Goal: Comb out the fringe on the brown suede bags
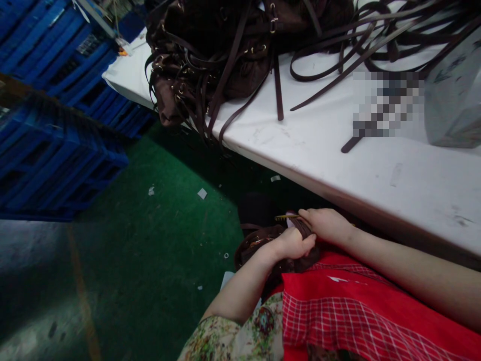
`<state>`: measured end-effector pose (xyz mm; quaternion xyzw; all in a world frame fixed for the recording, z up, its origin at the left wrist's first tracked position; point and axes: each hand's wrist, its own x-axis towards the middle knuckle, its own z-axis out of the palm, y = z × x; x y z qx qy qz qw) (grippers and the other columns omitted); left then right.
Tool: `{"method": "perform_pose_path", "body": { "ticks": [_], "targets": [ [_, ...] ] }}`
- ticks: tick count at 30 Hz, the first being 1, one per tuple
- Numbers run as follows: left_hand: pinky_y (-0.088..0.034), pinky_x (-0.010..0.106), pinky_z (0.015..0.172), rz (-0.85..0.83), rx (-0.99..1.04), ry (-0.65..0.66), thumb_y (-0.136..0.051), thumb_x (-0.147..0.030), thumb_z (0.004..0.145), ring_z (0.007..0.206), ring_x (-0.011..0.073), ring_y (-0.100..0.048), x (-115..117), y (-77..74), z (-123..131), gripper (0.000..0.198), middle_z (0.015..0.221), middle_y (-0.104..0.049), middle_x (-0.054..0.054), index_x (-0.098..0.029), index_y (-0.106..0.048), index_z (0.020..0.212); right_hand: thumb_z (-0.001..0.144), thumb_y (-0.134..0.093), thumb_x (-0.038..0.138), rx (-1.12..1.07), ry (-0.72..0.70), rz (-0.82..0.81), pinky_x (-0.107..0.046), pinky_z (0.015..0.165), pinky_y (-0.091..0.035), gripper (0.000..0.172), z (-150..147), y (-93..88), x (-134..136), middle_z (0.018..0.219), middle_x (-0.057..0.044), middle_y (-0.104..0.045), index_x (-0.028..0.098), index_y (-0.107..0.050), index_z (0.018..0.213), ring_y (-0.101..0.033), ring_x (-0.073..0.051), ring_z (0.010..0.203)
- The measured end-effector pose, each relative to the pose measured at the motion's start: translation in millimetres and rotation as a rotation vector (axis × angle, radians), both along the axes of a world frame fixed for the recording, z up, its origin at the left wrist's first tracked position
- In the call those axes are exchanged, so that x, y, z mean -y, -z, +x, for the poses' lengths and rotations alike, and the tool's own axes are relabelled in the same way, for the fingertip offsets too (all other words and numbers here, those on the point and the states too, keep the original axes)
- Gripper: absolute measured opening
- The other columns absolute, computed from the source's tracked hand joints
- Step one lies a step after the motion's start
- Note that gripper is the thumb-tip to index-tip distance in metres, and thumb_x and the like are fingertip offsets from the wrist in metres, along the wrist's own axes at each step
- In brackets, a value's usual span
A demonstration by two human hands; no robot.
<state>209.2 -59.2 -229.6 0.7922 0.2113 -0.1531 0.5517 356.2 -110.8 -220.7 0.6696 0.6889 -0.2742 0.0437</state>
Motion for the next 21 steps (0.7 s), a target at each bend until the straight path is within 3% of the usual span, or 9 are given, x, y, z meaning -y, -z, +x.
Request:
{"method": "perform_pose_path", "body": {
  "ticks": [3, 6, 14, 18, 21],
  "targets": [
    [-0.049, 0.033, 0.075, 0.288, -0.080, 0.210, -0.047, -0.025, 0.084, 0.071, 0.0208, -0.063, 5, 5.5, 10, 0.025, 0.073, -0.068, 0.010, -0.012, -0.065, 0.074, 0.095, -0.039, 0.034, -0.002, 0.073, -0.166, -0.031, 0.067, -0.046, 0.030, -1, 15.5, -5, 0.090, -0.013, -0.070, 0.015, -0.062, 0.102, -0.068, -0.024, 0.081],
    [-0.049, 0.034, 0.073, 0.402, -0.154, 0.326, -0.052, -0.028, 0.080, 0.077, 0.0257, -0.065, 7, 9.9, 15, 0.025, 0.080, -0.070, 0.016, -0.009, -0.068, 0.074, 0.095, -0.038, 0.032, 0.008, 0.106, -0.212, -0.034, 0.068, -0.048, 0.031, -1, 24.2, -8, 0.090, -0.015, -0.070, 0.014, -0.063, 0.098, -0.069, -0.027, 0.082],
    [-0.049, 0.025, 0.071, 0.123, -0.124, 0.069, -0.040, -0.024, 0.086, 0.066, 0.0161, -0.062, -7, 13.0, 5, 0.038, 0.060, -0.065, 0.005, -0.015, -0.061, 0.056, 0.090, -0.043, 0.022, -0.061, 0.212, -0.122, -0.035, 0.076, -0.046, 0.027, -3, 30.5, -6, 0.100, -0.018, -0.067, 0.012, -0.057, 0.111, -0.066, -0.028, 0.091],
    [-0.048, 0.026, 0.071, 0.053, -0.141, -0.018, -0.043, -0.025, 0.085, 0.060, 0.0150, -0.058, -5, 19.1, 3, 0.037, 0.054, -0.060, 0.003, -0.016, -0.056, 0.051, 0.090, -0.045, 0.032, -0.170, 0.315, -0.182, -0.030, 0.066, -0.046, 0.025, -3, 43.8, -15, 0.087, -0.013, -0.070, 0.015, -0.064, 0.096, -0.068, -0.023, 0.078],
    [-0.048, 0.027, 0.071, -0.123, -0.053, -0.146, -0.041, -0.032, 0.088, 0.055, 0.0131, -0.053, -6, 18.8, -6, 0.041, 0.051, -0.053, 0.001, -0.016, -0.050, 0.051, 0.095, -0.036, 0.038, -0.298, 0.387, -0.197, -0.025, 0.061, -0.045, 0.037, 4, 50.1, -19, 0.085, -0.008, -0.072, 0.017, -0.066, 0.089, -0.066, -0.018, 0.073]
  ]
}}
